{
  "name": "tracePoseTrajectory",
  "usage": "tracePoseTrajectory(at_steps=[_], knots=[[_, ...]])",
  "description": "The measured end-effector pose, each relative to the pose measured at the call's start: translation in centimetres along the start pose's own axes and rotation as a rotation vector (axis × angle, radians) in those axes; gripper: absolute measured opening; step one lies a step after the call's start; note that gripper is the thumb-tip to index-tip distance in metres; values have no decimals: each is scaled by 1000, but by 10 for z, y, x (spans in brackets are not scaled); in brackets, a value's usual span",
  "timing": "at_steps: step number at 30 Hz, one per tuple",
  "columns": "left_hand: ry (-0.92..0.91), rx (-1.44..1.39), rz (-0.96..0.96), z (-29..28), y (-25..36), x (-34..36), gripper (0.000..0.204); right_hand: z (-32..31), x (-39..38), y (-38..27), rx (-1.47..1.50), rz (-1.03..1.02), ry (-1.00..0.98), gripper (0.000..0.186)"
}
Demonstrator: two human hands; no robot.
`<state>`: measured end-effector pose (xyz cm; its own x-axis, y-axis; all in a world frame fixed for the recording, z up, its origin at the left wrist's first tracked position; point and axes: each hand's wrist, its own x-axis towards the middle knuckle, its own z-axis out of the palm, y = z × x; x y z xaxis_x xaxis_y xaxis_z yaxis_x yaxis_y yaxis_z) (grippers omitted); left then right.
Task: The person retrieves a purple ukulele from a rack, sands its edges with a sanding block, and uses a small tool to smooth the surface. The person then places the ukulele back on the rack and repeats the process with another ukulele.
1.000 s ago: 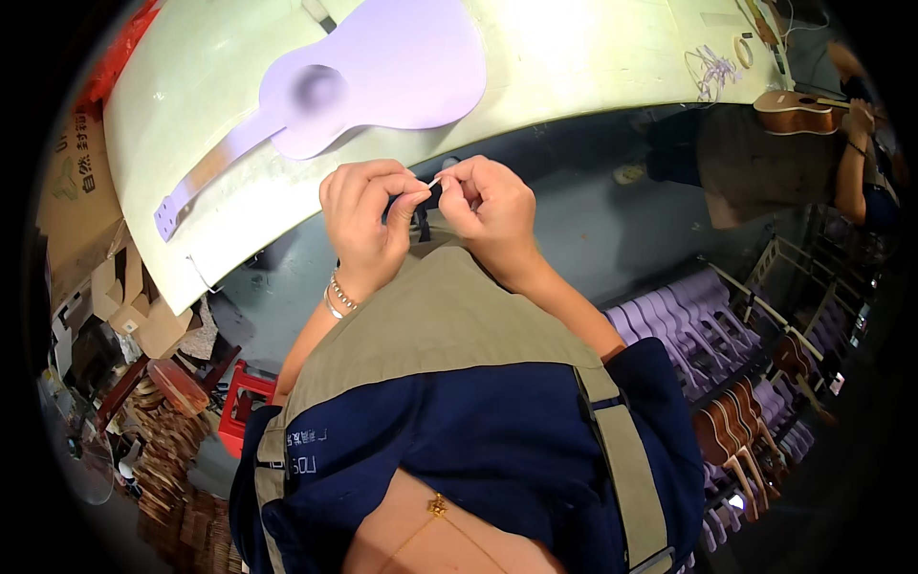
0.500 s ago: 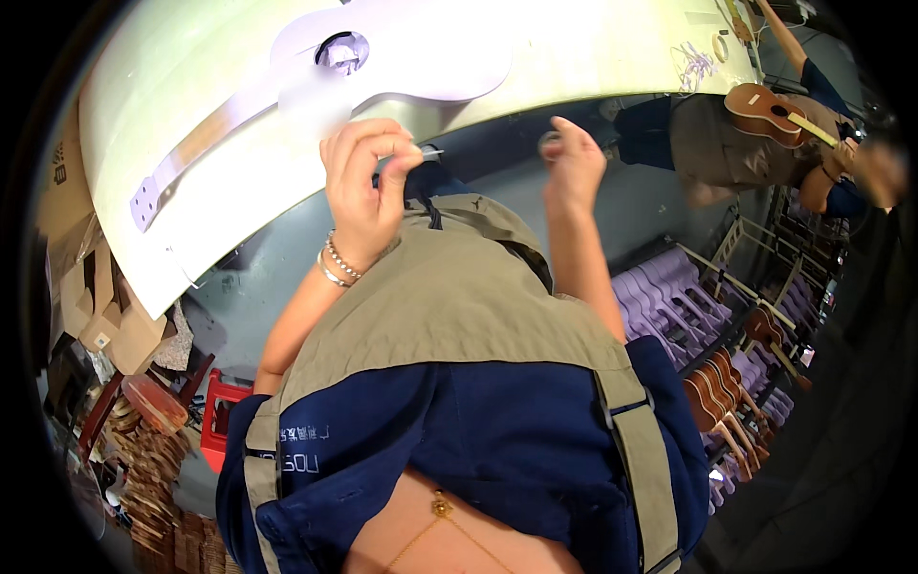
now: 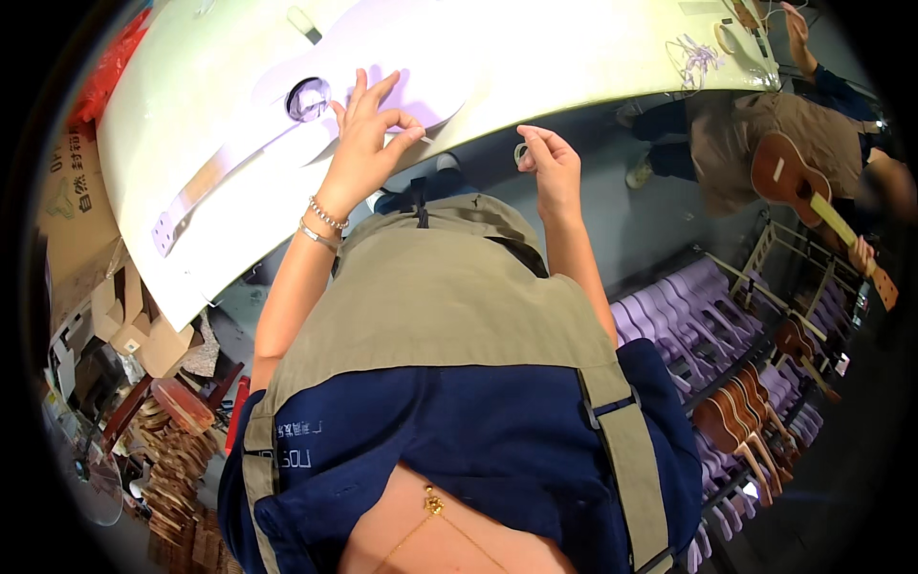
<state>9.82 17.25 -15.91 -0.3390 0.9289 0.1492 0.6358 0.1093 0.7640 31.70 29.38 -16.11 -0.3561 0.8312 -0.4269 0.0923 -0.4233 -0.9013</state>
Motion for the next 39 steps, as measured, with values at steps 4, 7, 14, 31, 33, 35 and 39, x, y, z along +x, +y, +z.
tracePoseTrajectory(at_steps=[4, 7, 14, 31, 33, 35, 39], knots=[[34, 70, -56, 7, -1, 12, 18, -6, 19, 0, 49, -74, -10, 20], [32, 114, -106, 10, -2, 16, 18, -7, 30, 2, 42, -107, -30, 21], [115, 101, -195, 10, 3, 19, 15, -4, 54, -9, -51, -154, -50, 23], [1346, -1423, -674, -89, -124, -57, 40, 63, 92, -9, -434, -558, -269, 69], [1323, -1270, -691, -93, -117, -46, 37, 60, 93, -4, -425, -440, -281, 78], [1230, -1151, -677, -102, -114, -53, 36, 52, 96, -1, -393, -320, -350, 82], [1280, -1015, -634, -120, -72, -47, 30, 52, 77, -19, -176, -179, -358, 85]])
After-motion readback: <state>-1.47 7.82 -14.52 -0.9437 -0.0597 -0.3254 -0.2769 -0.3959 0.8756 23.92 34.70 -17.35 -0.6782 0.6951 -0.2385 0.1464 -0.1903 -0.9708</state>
